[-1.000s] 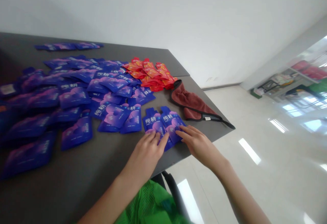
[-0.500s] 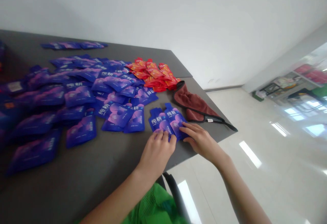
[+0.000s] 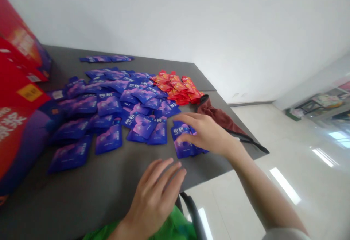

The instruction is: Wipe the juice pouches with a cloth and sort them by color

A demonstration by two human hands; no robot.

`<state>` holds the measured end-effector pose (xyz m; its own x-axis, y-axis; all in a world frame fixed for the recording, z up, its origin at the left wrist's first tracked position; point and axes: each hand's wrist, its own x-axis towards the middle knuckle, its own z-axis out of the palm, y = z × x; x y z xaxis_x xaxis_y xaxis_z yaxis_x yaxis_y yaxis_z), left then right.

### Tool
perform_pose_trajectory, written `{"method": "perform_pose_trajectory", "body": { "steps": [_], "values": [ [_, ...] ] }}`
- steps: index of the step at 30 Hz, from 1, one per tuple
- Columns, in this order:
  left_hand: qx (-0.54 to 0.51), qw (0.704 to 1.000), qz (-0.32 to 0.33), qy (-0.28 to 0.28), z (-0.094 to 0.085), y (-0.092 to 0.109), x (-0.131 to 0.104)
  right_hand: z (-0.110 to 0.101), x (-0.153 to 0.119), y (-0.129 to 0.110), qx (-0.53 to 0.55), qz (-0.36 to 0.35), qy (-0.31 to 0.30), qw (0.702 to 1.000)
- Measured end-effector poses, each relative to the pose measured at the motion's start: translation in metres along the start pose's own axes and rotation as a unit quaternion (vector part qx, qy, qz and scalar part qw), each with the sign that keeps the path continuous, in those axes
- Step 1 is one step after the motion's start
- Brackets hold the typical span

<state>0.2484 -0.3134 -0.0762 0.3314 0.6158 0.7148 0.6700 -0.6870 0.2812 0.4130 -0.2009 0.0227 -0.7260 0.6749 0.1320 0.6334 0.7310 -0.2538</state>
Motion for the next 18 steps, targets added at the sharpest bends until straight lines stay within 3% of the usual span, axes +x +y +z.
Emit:
{"method": "perform_pose_trajectory", "body": {
  "steps": [3, 6, 9, 13, 18],
  "values": [
    [0.017, 0.999, -0.015, -0.028, -0.003, -0.012, -0.015, 0.026, 0.064, -0.003, -0.058, -0.020, -0.113, 0.992],
    [0.016, 0.999, -0.025, -0.039, -0.001, -0.020, -0.020, 0.056, 0.086, -0.008, -0.093, -0.016, -0.161, 0.983],
    [0.029, 0.998, -0.039, -0.032, -0.004, -0.027, -0.014, 0.069, 0.070, -0.018, -0.109, -0.012, -0.155, 0.982],
    [0.093, 0.993, -0.072, -0.017, -0.013, -0.041, 0.001, 0.066, 0.039, -0.027, -0.094, -0.030, -0.142, 0.985],
    [0.153, 0.983, -0.085, -0.061, -0.018, -0.060, 0.010, 0.059, 0.023, -0.025, -0.091, -0.071, -0.140, 0.983]
  ]
}}
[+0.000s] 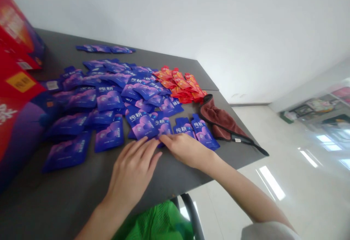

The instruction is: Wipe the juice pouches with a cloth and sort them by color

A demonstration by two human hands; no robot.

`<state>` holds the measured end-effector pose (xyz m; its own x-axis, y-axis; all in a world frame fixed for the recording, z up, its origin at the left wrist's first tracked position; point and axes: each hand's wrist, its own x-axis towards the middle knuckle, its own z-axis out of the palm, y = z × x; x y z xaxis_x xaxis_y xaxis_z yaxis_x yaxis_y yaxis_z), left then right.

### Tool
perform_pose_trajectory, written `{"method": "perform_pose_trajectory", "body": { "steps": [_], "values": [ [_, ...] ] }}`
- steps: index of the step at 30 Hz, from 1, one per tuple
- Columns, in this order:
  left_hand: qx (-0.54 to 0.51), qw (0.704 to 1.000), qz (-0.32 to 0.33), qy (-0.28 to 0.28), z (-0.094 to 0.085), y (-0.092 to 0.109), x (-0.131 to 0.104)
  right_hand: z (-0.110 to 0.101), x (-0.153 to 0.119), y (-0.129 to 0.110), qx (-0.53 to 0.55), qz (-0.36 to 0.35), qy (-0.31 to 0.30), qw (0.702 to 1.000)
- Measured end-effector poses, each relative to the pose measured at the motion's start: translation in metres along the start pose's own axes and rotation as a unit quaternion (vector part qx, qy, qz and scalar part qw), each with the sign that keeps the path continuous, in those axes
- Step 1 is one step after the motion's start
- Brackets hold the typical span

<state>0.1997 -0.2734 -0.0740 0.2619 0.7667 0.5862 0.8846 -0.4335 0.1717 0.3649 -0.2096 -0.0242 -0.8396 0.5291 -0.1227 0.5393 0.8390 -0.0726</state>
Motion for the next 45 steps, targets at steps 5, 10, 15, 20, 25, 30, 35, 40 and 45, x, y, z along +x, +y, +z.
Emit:
{"method": "perform_pose_trajectory", "body": {
  "steps": [5, 10, 15, 20, 25, 30, 35, 40, 45],
  "values": [
    [0.017, 0.999, 0.022, -0.016, -0.010, -0.008, -0.003, 0.006, -0.019, -0.013, -0.132, -0.059, 0.050, 0.988],
    [0.021, 0.993, 0.076, -0.085, -0.004, 0.010, 0.000, 0.030, -0.048, -0.026, -0.201, -0.049, 0.140, 0.968],
    [0.020, 0.982, 0.075, -0.174, 0.016, 0.029, 0.009, 0.036, -0.064, -0.021, -0.179, -0.015, 0.126, 0.976],
    [0.004, 0.983, 0.056, -0.175, 0.014, 0.030, 0.008, 0.032, -0.058, -0.012, -0.134, -0.025, 0.097, 0.986],
    [0.018, 0.986, 0.037, -0.163, 0.010, 0.030, 0.004, 0.030, -0.062, -0.007, -0.068, -0.001, 0.119, 0.991],
    [0.009, 0.991, 0.061, -0.122, 0.011, 0.037, 0.010, -0.014, -0.051, 0.020, -0.013, 0.066, 0.168, 0.984],
    [-0.010, 0.986, 0.067, -0.152, 0.020, 0.042, 0.004, -0.039, 0.030, 0.073, 0.014, 0.179, 0.055, 0.982],
    [-0.011, 0.986, 0.060, -0.155, 0.026, 0.041, -0.005, -0.018, 0.090, 0.088, 0.003, 0.223, 0.018, 0.975],
    [-0.001, 0.989, 0.051, -0.142, 0.028, 0.043, -0.008, -0.010, 0.098, 0.083, -0.008, 0.263, 0.028, 0.964]
  ]
}}
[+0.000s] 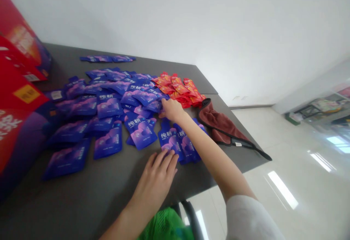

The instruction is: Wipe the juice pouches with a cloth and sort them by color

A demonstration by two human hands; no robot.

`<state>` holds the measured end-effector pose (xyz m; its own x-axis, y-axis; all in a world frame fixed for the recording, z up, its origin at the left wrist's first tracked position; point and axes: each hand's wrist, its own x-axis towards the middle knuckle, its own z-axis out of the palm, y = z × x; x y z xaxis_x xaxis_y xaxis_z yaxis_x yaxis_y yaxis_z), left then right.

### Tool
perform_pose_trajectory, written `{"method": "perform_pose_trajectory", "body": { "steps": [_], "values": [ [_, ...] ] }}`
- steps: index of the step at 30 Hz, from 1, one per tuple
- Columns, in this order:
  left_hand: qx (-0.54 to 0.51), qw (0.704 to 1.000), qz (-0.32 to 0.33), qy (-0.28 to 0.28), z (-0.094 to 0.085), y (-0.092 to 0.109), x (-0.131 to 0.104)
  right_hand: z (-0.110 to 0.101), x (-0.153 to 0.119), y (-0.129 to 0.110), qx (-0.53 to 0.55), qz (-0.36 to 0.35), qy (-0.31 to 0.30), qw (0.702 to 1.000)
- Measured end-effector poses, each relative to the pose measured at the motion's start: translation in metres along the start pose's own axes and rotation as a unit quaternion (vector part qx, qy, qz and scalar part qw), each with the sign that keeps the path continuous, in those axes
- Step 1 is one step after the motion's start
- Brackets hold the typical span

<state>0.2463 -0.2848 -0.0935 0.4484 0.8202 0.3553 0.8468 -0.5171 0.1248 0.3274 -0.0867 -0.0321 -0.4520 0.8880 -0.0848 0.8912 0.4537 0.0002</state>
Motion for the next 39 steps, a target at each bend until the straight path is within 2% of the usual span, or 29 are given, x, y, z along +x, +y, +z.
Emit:
{"method": "perform_pose_trajectory", "body": {
  "steps": [9, 16, 19, 21, 24, 27, 30, 33, 35, 37, 39],
  "values": [
    [-0.015, 1.000, 0.000, -0.010, -0.003, 0.000, 0.003, -0.005, -0.007, 0.017, 0.018, 0.023, -0.011, 1.000],
    [-0.025, 0.999, 0.001, -0.020, -0.005, -0.001, 0.003, -0.003, -0.015, 0.003, 0.029, 0.055, -0.004, 0.998],
    [-0.029, 0.999, 0.000, -0.025, -0.006, -0.002, 0.004, -0.005, -0.012, 0.008, 0.059, 0.061, 0.018, 0.996],
    [-0.031, 0.999, 0.001, -0.029, -0.006, -0.002, 0.004, -0.012, -0.014, 0.018, 0.077, 0.067, 0.040, 0.994],
    [-0.032, 0.999, 0.002, -0.038, -0.006, -0.002, 0.003, -0.033, -0.029, 0.034, 0.137, 0.042, 0.071, 0.987],
    [-0.030, 0.999, 0.004, -0.043, -0.006, -0.002, 0.003, -0.060, -0.067, 0.045, 0.279, 0.030, 0.134, 0.951],
    [-0.030, 0.999, 0.006, -0.036, -0.005, -0.002, 0.002, -0.072, -0.119, 0.040, 0.463, 0.081, 0.173, 0.866],
    [-0.032, 0.999, 0.007, -0.025, -0.006, -0.002, 0.003, -0.058, -0.165, 0.023, 0.586, 0.150, 0.190, 0.773],
    [-0.031, 0.999, 0.004, -0.021, -0.007, -0.002, 0.004, -0.037, -0.180, 0.014, 0.602, 0.193, 0.185, 0.752],
    [-0.026, 0.999, 0.001, -0.019, -0.008, -0.001, 0.006, -0.015, -0.183, 0.009, 0.555, 0.233, 0.195, 0.775],
    [-0.022, 1.000, 0.003, -0.015, -0.009, -0.001, 0.007, 0.006, -0.177, 0.008, 0.440, 0.252, 0.216, 0.835]
  ]
}}
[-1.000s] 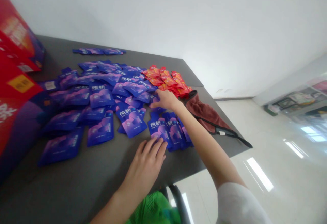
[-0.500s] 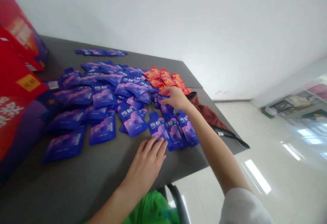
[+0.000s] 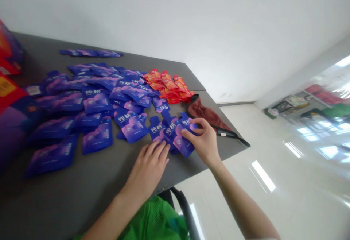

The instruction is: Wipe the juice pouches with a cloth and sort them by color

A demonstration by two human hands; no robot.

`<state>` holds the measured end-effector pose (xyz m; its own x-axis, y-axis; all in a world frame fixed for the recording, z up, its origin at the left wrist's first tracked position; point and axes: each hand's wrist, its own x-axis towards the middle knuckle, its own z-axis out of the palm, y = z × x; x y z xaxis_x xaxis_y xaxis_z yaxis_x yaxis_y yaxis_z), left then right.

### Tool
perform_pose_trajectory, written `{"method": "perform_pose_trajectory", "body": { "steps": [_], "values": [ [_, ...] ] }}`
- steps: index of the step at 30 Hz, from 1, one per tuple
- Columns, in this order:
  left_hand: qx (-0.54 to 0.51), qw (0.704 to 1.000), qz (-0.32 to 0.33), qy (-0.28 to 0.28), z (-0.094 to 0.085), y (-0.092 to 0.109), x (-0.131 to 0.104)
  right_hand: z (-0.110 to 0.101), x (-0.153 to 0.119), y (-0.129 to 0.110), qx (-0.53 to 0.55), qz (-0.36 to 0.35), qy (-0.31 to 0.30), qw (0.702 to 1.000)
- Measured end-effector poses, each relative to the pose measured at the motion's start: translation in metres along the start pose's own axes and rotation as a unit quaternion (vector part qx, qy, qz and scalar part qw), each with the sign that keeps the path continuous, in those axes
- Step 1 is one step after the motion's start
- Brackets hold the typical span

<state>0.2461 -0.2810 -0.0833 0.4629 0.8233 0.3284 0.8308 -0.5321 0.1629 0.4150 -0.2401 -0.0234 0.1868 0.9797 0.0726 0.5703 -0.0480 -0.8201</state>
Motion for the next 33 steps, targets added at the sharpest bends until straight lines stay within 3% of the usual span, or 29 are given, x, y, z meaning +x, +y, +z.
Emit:
{"method": "perform_pose_trajectory", "body": {
  "steps": [2, 6, 9, 12, 16, 19, 23, 26, 29, 33],
  "values": [
    [0.002, 1.000, 0.005, 0.006, 0.000, 0.000, 0.000, 0.013, 0.003, 0.012, -0.168, -0.042, 0.026, 0.985],
    [0.000, 1.000, 0.003, 0.010, 0.001, -0.001, -0.002, 0.023, -0.008, 0.018, -0.419, -0.101, 0.073, 0.899],
    [-0.002, 1.000, -0.002, 0.006, 0.002, -0.001, -0.003, 0.018, -0.018, 0.008, -0.467, -0.233, 0.112, 0.845],
    [-0.007, 1.000, -0.004, 0.003, 0.002, 0.000, -0.003, 0.016, -0.012, 0.002, -0.465, -0.338, 0.085, 0.814],
    [-0.015, 1.000, -0.001, -0.011, 0.002, 0.000, -0.001, 0.035, 0.009, 0.017, -0.463, -0.330, -0.039, 0.822],
    [-0.019, 1.000, 0.001, -0.016, 0.003, -0.002, -0.001, 0.046, 0.016, 0.027, -0.457, -0.318, -0.091, 0.825],
    [-0.020, 1.000, -0.005, -0.018, 0.005, -0.003, -0.003, 0.039, 0.028, 0.006, -0.402, -0.340, -0.087, 0.846],
    [-0.014, 1.000, -0.010, -0.003, 0.005, -0.002, -0.006, 0.042, 0.060, -0.025, -0.372, -0.257, -0.097, 0.886],
    [-0.008, 0.999, -0.022, 0.025, 0.006, -0.001, -0.008, 0.065, 0.099, -0.042, -0.426, -0.158, -0.118, 0.883],
    [-0.004, 0.999, -0.025, 0.042, 0.009, 0.000, -0.009, 0.102, 0.127, -0.038, -0.437, -0.125, -0.108, 0.884]
  ]
}}
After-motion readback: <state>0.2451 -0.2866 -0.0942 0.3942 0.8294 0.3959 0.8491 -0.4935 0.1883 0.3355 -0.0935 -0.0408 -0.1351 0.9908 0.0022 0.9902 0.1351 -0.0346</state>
